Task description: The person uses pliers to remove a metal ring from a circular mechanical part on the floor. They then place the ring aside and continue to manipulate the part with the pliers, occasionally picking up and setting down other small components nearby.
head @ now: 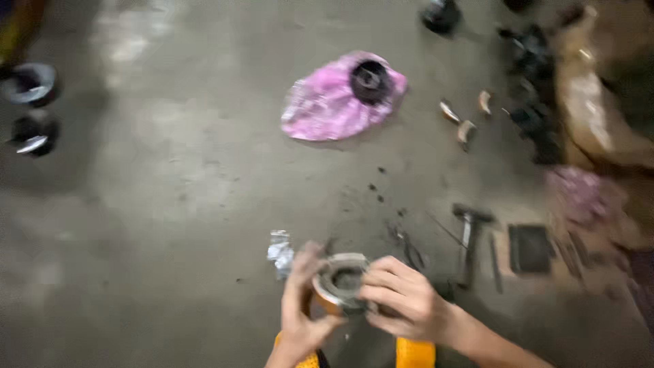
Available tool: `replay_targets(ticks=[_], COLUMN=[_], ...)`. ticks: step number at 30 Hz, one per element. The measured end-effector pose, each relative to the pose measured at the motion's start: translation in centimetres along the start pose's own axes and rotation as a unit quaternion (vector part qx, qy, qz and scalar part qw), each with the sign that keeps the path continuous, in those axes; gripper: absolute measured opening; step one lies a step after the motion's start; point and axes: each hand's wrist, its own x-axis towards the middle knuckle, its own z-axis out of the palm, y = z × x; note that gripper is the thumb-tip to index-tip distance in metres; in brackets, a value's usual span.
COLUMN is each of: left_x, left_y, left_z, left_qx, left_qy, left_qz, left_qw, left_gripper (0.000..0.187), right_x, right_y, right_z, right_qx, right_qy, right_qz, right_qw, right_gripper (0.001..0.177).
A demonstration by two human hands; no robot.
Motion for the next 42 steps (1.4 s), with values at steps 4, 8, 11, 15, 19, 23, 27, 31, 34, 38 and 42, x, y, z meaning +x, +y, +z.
replay_targets(ticks=[4, 8, 11, 15, 19, 23, 27, 31, 34, 38, 42], left_x=[-3.3, -9.2, -13.2, -19.3, -12.6, -10.1, -6.6, -5.1, -5.7, -7.1, -9.1], left_y=[-5.8, -12.4, -15.1, -21.6, -13.9, -13.9, -11.2, -10.7, -12.6, -12.5, -12.4], left_z=[-0.6, -1.8, -2.0, -3.8, -2.9, -3.2, -2.4, -2.5, -1.5, -1.9, -4.3], left_qx=[-0.402, -0.362, -0.241, -0.228, -0.249, -0.24, -0.233, -0.243, -0.251, -0.232, -0.21], left_qy=[0.05, 0.056, 0.155, 0.29, 0.288, 0.308, 0.313, 0.251, 0.296, 0.307, 0.332], left_qz=[-0.37, -0.574, -0.614, -0.496, -0.481, -0.401, -0.363, -0.398, -0.363, -0.393, -0.417], left_qw=[0.836, 0.733, 0.736, 0.786, 0.79, 0.828, 0.846, 0.848, 0.847, 0.835, 0.82], left_gripper=[0.091, 0.052, 0.033, 0.031, 0.035, 0.028, 0.024, 0.04, 0.031, 0.031, 0.028], right_x=[-5.3, -9.6, -11.1, -9.5, -21.2, -22.8, -15.0, -9.1, -2.5, -0.5, -2.2], right_y=[2.9, 3.6, 3.4, 9.1, 20.2, 22.3, 16.2, 12.5, 12.3, 12.7, 11.5], right_z=[2.6, 5.8, 6.0, 3.4, 4.4, 5.7, 1.8, -1.8, -0.8, 5.8, 6.7], right_qx=[-0.13, -0.109, -0.067, -0.216, -0.29, -0.252, -0.143, 0.18, 0.527, 0.364, 0.286], right_qy=[-0.027, -0.035, -0.081, -0.428, -0.098, 0.02, 0.35, 0.5, 0.237, 0.171, 0.145], right_qz=[-0.024, -0.084, -0.076, 0.289, 0.568, 0.444, 0.457, 0.426, 0.333, 0.51, 0.525], right_qw=[0.991, 0.99, 0.992, 0.828, 0.764, 0.86, 0.805, 0.732, 0.746, 0.76, 0.788], right_gripper=[0.016, 0.021, 0.023, 0.034, 0.074, 0.014, 0.027, 0.04, 0.064, 0.016, 0.019])
